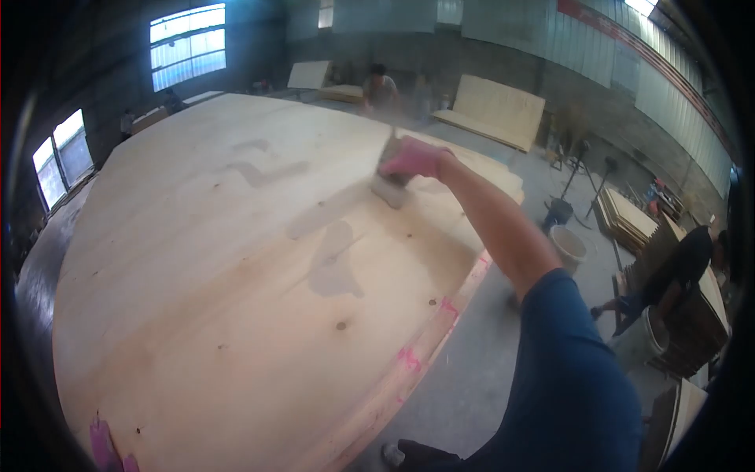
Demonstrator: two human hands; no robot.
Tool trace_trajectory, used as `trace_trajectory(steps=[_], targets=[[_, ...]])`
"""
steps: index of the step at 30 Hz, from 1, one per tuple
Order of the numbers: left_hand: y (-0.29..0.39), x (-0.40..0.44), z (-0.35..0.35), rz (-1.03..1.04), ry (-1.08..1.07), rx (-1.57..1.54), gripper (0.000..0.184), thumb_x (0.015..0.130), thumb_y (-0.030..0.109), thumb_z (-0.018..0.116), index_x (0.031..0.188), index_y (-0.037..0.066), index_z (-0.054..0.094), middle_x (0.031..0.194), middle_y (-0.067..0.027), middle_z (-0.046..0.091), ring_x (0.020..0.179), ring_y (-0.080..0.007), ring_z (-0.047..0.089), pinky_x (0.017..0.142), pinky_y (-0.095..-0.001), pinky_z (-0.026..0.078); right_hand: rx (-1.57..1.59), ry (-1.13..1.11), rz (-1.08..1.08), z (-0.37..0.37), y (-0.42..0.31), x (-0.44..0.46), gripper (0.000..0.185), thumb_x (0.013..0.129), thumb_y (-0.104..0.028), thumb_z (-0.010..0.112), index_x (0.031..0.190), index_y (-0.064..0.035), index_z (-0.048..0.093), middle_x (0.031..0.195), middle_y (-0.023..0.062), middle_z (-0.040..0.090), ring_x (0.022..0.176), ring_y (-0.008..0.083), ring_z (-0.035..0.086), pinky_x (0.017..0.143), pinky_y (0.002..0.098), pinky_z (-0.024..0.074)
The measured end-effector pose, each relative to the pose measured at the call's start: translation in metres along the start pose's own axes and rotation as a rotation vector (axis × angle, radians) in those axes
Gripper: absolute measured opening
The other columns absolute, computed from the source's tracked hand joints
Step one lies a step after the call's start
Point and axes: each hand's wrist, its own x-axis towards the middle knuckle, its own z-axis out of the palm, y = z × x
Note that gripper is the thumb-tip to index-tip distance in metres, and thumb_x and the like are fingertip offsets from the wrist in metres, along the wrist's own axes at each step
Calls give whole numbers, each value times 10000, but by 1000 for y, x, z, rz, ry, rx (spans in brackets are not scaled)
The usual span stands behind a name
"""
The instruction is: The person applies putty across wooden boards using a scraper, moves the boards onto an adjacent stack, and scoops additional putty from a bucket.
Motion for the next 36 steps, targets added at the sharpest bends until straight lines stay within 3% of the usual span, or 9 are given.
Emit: trace_trajectory(steps=[4,12,16,17,19,22,25,28,36], targets=[[8,3,-4,146,-6,363,602,968,111,630,1519,61,393,1581,-181,352,1463,-319,332,1225,-422,247,-12,-268,-172,-6,-24,-70,324,792,-226,744,994,27,724,875,100,728,786,143,666,746,301,535],[-21,4,-15,347,-38,452,670,957,155,645,1517,-38,331,1562,-233,363,1466,-380,309,1192,-468,278,157,-212,-147,52,-121,-195,376,813,-268,772,1061,12,736,877,100,732,747,141,659,699,295,534],[-41,16,-48,517,-239,405,677,989,228,571,1540,-31,275,1575,-241,330,1474,-389,286,1213,-484,213,-132,-95,-240,95,-190,-225,381,826,-288,777,1004,44,722,856,138,723,782,121,686,663,309,532],[-57,28,-58,533,-277,375,681,989,245,567,1542,-24,274,1583,-233,317,1484,-370,269,1216,-480,206,-35,-217,-72,91,-217,-232,332,843,-259,777,984,37,727,898,139,728,852,143,706,695,320,565],[-96,49,-77,521,-364,295,690,988,277,560,1547,-9,273,1601,-217,291,1506,-333,236,1223,-472,190,388,31,-136,97,-224,-238,309,854,-219,772,1011,41,719,949,136,725,881,169,711,728,322,595],[-201,73,-87,56,-299,-420,654,988,233,558,1543,10,295,1606,-185,293,1514,-282,217,1226,-451,196,697,265,-86,72,-202,-216,316,868,-151,758,1091,59,681,1043,144,707,912,231,719,783,348,638],[-234,78,-99,134,-174,-59,580,999,171,572,1522,37,359,1580,-166,340,1491,-271,262,1220,-406,233,875,395,71,55,-192,-211,348,831,-119,762,1099,84,669,959,174,709,828,275,731,717,366,647],[-234,58,-92,338,-53,332,575,983,137,610,1506,39,393,1538,-186,405,1452,-301,343,1205,-397,272,29,291,479,46,-115,-195,380,740,-154,779,1024,75,671,898,176,723,719,231,725,567,345,595],[-252,69,-81,525,80,250,625,893,104,652,1465,-10,428,1467,-241,470,1384,-386,426,1165,-480,314,-269,145,140,75,-161,-181,355,745,-284,760,933,11,704,939,160,725,840,229,706,727,364,563]])
